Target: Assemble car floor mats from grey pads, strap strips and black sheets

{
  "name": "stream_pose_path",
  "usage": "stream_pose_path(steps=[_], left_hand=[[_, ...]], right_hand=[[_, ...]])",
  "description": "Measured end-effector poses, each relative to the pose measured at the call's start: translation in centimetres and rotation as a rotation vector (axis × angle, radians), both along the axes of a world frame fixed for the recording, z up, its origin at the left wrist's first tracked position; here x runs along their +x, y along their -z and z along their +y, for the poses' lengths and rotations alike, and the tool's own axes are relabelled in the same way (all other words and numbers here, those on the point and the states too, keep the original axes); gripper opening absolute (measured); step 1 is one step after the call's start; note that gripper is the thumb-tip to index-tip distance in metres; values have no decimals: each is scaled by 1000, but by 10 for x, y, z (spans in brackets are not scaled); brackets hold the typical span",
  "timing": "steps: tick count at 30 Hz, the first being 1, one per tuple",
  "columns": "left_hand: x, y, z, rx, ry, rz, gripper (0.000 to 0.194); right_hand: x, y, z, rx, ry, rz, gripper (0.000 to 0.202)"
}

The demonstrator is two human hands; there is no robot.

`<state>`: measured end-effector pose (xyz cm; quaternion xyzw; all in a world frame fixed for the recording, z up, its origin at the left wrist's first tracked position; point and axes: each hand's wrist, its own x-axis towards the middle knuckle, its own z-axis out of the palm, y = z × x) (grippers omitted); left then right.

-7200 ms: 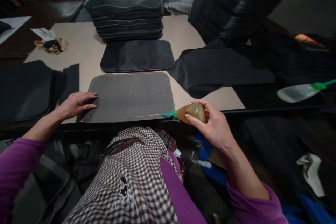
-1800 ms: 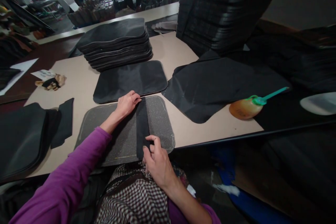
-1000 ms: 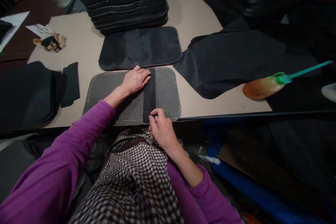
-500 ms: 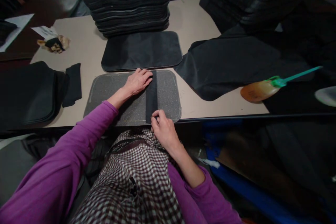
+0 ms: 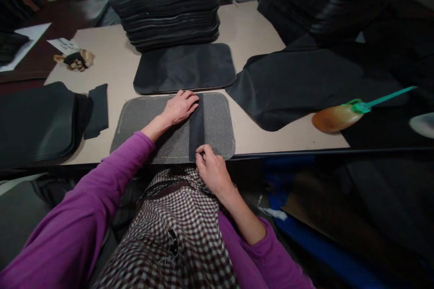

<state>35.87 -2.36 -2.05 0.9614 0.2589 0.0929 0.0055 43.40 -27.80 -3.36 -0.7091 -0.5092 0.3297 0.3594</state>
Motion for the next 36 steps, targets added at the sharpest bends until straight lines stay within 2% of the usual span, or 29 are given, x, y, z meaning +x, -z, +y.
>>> stream_pose_path(steps=[4, 7, 10, 15, 21, 24, 27, 30, 32, 34, 36], left_hand=[[0, 1, 1, 24, -3, 12, 37], [-1, 1, 1, 45, 7, 23, 37], [-3, 0, 1, 68, 37, 20, 35], [-2, 0, 0, 101, -6, -15, 38], [6, 6, 9, 34, -44, -69, 36], [-1, -6, 11, 60, -38, -184, 37], [-36, -30, 9, 119, -71, -278, 40], [-108, -45, 17, 164, -187, -256, 40], [-168, -45, 30, 157, -369, -186, 40], [-225, -37, 42, 132, -574, -98, 39], [-268, -24, 50, 119, -642, -74, 34]], right_hand=[[-2, 2, -6, 24, -37, -370, 24], [-4, 1, -14, 153, -82, -647, 28], [-4, -1, -18, 303, -100, -829, 27], [1, 2, -17, 538, -191, -856, 26], [14, 19, -13, 641, -244, -880, 38], [19, 26, -8, 685, -219, -902, 40], [23, 30, -3, 714, -166, -928, 35], [27, 33, 3, 709, -145, -920, 38], [28, 34, 7, 703, -148, -890, 41], [27, 32, 11, 705, -130, -863, 45], [22, 28, 12, 694, -95, -847, 49]])
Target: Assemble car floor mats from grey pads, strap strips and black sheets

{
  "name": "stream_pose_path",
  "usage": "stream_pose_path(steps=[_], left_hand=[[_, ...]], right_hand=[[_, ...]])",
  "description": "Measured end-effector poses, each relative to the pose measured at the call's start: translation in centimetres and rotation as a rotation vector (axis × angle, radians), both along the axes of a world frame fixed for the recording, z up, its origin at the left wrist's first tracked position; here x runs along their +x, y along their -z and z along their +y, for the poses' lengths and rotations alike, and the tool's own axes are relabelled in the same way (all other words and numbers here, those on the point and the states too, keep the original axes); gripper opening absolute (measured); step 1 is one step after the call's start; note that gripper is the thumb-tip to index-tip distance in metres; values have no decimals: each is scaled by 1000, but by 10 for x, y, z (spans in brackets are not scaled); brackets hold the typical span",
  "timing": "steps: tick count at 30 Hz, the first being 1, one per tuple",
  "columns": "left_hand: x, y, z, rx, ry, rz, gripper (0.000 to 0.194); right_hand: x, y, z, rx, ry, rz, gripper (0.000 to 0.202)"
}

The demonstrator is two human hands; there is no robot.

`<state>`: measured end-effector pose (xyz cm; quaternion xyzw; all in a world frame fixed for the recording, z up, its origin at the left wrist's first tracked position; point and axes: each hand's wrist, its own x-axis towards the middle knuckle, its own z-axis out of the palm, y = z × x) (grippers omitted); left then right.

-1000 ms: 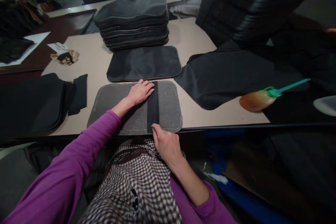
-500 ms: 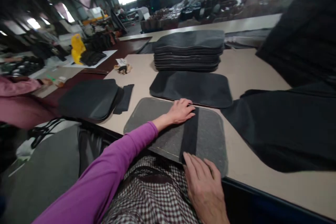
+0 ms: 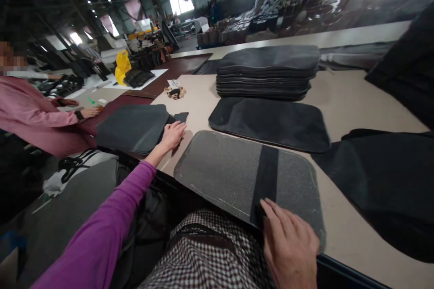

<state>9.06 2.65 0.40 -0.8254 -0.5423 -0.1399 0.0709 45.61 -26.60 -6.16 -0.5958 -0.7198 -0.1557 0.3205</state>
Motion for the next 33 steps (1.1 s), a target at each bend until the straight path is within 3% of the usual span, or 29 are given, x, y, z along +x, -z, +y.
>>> stream_pose_path(steps=[3, 7, 10, 13, 16, 19, 23, 26, 29, 33], left_hand=[[-32, 20, 1, -10, -35, -9, 25], [-36, 30, -5, 4, -23, -44, 21], [-36, 14, -9, 33, -24, -82, 24], [-34, -21, -28, 101, -29, -154, 32], [-17, -57, -73, 173, 104, -302, 35], [13, -76, -138, 10, 315, -335, 33], [48, -67, -214, -384, 574, -370, 35], [54, -56, -240, -644, 657, -457, 34], [44, -55, -237, -713, 593, -575, 33], [33, -56, -209, -691, 245, -822, 29]], right_hand=[[-10, -11, 0, 10, 21, 48, 51], [-27, -30, 0, -5, -61, 180, 44], [-42, -44, 4, -125, -165, 438, 35], [-62, -60, 13, -450, -251, 882, 35], [-86, -75, 29, -760, -395, 1325, 48], [-108, -87, 48, -897, -543, 1654, 66], [-126, -90, 65, -839, -464, 1908, 60], [-127, -86, 66, -709, -329, 1999, 49], [-123, -78, 60, -677, -276, 2002, 49], [-122, -74, 49, -714, -338, 1879, 46]])
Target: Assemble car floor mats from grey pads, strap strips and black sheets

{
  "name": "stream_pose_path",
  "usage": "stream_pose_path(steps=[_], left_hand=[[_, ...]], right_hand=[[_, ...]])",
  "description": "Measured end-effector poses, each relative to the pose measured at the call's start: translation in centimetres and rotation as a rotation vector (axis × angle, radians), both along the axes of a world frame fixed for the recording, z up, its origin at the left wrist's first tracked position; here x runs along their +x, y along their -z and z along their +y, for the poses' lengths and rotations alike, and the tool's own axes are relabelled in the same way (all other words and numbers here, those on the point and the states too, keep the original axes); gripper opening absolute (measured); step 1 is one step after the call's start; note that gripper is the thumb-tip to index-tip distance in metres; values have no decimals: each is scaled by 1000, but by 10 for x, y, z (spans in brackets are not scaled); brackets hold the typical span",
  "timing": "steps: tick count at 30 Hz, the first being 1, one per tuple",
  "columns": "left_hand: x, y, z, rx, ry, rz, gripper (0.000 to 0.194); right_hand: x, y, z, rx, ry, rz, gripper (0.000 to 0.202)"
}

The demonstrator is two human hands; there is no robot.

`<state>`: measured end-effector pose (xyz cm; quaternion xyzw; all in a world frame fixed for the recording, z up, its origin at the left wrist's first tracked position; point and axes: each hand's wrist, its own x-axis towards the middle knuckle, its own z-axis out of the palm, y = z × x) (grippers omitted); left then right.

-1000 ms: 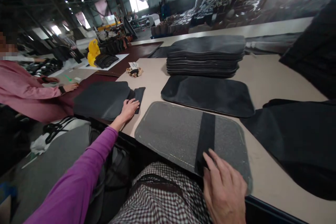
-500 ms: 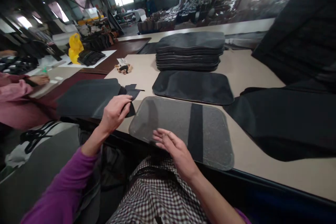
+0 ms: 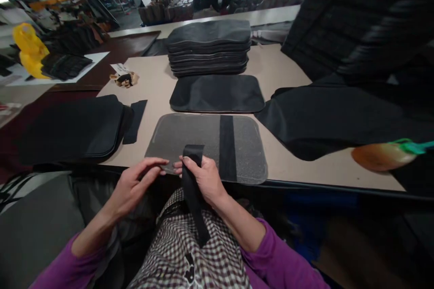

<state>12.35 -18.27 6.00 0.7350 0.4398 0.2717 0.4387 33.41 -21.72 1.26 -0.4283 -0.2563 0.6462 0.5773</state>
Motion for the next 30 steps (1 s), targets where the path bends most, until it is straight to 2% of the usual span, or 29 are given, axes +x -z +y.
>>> stream_pose_path(steps=[2, 5, 6, 9, 12, 15, 18, 22, 24, 26, 30], left_hand=[[2, 3, 12, -176, -22, -32, 30], [13, 11, 21, -498, 114, -188, 46], [17, 13, 21, -587, 125, -255, 49], [28, 17, 23, -671, 14, -373, 43], [32, 20, 34, -594, -104, -387, 37], [30, 24, 59, -548, -155, -381, 42], [25, 31, 94, -462, -135, -299, 42], [26, 42, 146, -333, -70, -125, 40], [29, 48, 172, -212, -50, -28, 36], [36, 54, 195, -11, -30, 70, 30], [52, 65, 229, 389, 2, 246, 17]], right_hand=[[-3, -2, -5, 33, -47, -67, 42], [-10, -8, -11, 60, -114, -129, 36], [-13, -10, -13, 58, -139, -132, 36], [-20, -11, -16, 12, -191, -106, 38], [-24, -7, -18, -23, -226, -103, 43], [-23, 1, -17, -28, -254, -168, 45], [-18, 11, -16, 28, -257, -350, 44], [-14, 23, -11, 229, -162, -701, 55], [-14, 25, -8, 250, -149, -814, 56], [-16, 24, -4, 220, -177, -855, 52], [-19, 18, 8, 160, -232, -733, 37]])
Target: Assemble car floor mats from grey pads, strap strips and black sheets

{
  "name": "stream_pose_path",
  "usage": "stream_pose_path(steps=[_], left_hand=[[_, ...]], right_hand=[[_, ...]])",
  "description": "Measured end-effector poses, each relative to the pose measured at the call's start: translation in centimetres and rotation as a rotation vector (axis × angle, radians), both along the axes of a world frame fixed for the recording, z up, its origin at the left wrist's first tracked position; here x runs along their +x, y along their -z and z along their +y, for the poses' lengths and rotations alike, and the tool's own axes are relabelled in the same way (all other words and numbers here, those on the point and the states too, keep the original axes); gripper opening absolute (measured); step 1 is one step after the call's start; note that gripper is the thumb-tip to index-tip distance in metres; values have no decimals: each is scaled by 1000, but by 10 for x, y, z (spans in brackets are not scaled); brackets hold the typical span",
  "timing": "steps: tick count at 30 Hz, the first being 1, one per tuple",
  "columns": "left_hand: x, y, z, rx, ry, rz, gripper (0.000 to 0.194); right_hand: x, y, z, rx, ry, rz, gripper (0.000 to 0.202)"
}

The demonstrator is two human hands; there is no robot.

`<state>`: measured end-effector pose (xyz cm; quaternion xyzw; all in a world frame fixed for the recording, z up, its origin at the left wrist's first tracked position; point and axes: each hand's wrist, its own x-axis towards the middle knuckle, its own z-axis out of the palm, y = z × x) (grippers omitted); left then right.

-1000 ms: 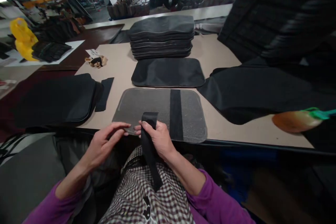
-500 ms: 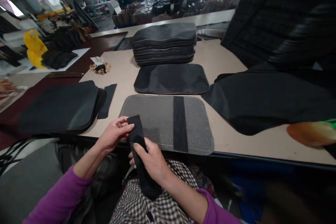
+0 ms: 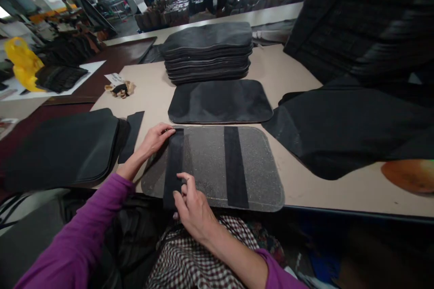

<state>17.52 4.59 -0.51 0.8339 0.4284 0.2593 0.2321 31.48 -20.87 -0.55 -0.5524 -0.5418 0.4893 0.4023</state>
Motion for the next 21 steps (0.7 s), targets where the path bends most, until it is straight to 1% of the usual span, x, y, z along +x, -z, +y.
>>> stream_pose_path(steps=[3, 8, 15, 18, 21], left_hand=[[9, 9, 13, 104, 13, 97, 14], [18, 20, 21, 169, -15, 149, 13], [24, 22, 20, 224, -10, 262, 14], [24, 21, 19, 272, 1, 306, 14], [25, 22, 18, 347, 24, 307, 16]], right_hand=[[0, -1, 11, -15, -16, 59, 27], [2, 2, 22, 11, -6, -7, 17], [3, 5, 25, 6, 3, -46, 15], [3, 8, 27, 13, 4, -72, 14], [5, 9, 28, 5, -6, -80, 13]])
